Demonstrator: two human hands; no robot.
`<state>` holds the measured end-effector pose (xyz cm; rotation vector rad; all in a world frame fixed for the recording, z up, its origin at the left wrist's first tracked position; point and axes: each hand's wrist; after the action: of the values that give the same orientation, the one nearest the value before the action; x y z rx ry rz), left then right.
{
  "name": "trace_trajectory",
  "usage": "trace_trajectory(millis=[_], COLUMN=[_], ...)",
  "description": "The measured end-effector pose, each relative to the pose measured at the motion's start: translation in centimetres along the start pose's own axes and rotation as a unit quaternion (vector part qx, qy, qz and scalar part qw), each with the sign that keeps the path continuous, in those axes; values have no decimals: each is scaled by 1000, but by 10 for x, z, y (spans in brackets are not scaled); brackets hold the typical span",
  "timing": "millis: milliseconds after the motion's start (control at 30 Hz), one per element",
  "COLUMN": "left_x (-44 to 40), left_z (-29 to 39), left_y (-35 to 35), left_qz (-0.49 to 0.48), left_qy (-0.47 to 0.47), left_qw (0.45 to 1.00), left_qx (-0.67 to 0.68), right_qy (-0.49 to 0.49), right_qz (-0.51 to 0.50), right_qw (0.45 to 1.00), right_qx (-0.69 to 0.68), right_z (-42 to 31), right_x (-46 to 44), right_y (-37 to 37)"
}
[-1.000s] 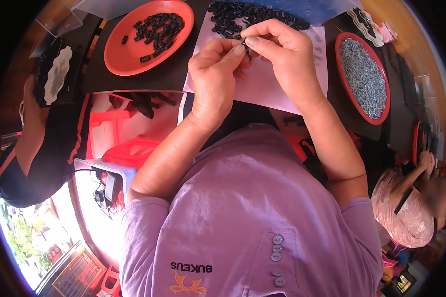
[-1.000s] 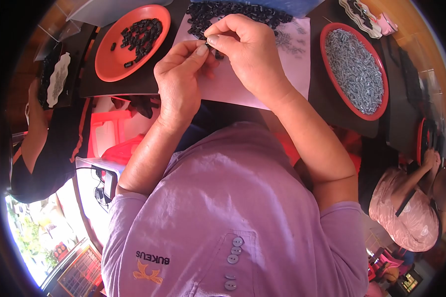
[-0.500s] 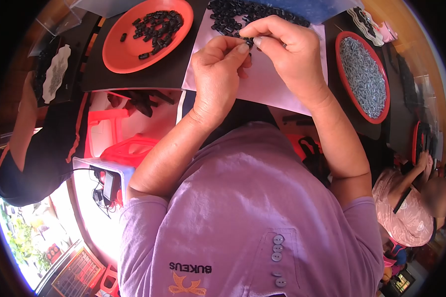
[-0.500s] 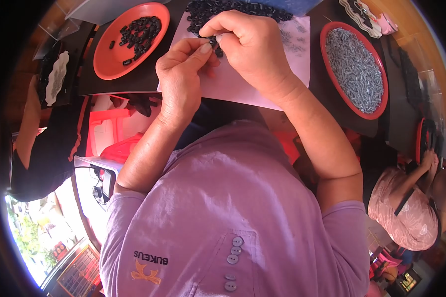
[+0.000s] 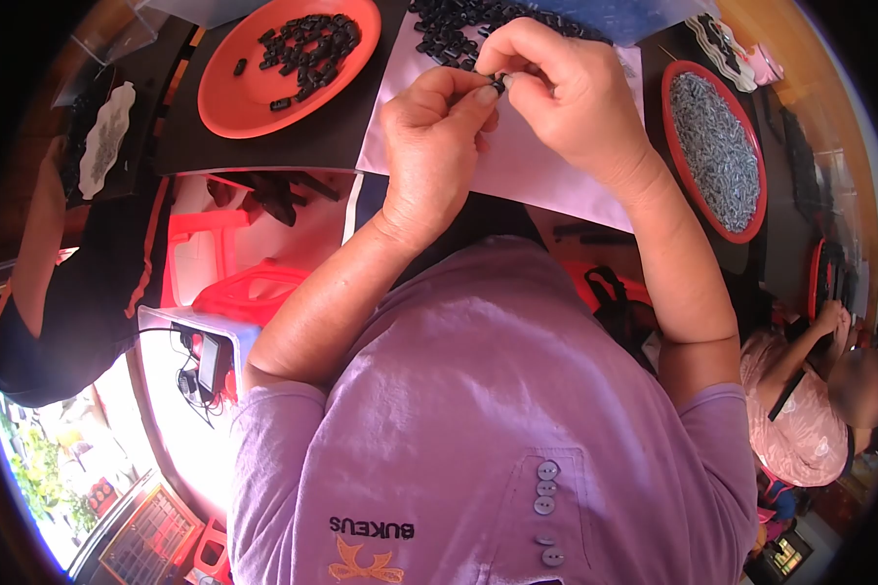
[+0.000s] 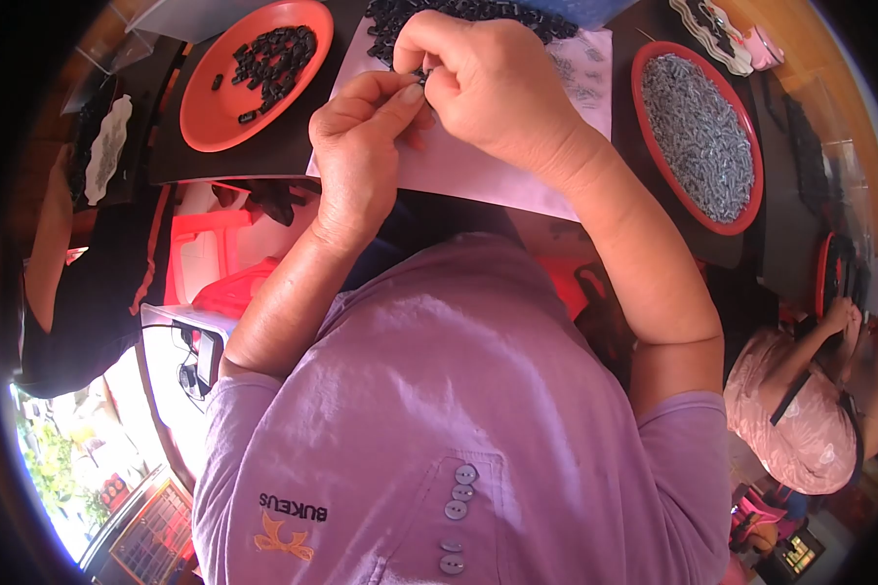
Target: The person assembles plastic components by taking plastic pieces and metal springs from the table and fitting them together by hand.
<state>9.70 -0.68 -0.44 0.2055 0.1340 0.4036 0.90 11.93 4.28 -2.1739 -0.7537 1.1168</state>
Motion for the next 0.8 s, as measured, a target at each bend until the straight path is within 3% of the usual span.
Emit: trace_trajectory(millis=[67,267,367,467,567,667,800], left_x=[1,2,2,1,0,2,1], left_z=[0,-5,-8,-11,-13,-7,-10], left_y=[1,2,6,9,8,8,8], left_qz=[6,12,27,45,46,51,62], left_qy=[1,22,55,76,80,77,76], left_qw=[1000,1000,998,996,996,995,995], left_qx=[-1,11,-7,-6,-7,-31,-25], right_qy=[-49,-38,-77,-195,-218,-97,-143], right_qz=[10,36,35,52,71,66,106], right_qw=[997,998,995,969,965,993,978], right_qx=[61,-32,46,145,124,34,107], right_z=[0,-7,0,-3,4,1,0], right_x=[1,-4,-1,-2,-3,2,2], right_y=[4,2,6,9,11,13,19])
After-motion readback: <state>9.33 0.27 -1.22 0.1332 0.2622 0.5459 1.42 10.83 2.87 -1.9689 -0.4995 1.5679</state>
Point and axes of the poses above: each hand's wrist, its own x-axis away from the middle knuckle, its own y-axis out of the palm, z = x × y, and after that the axes turned 1 degree about z, right-handed
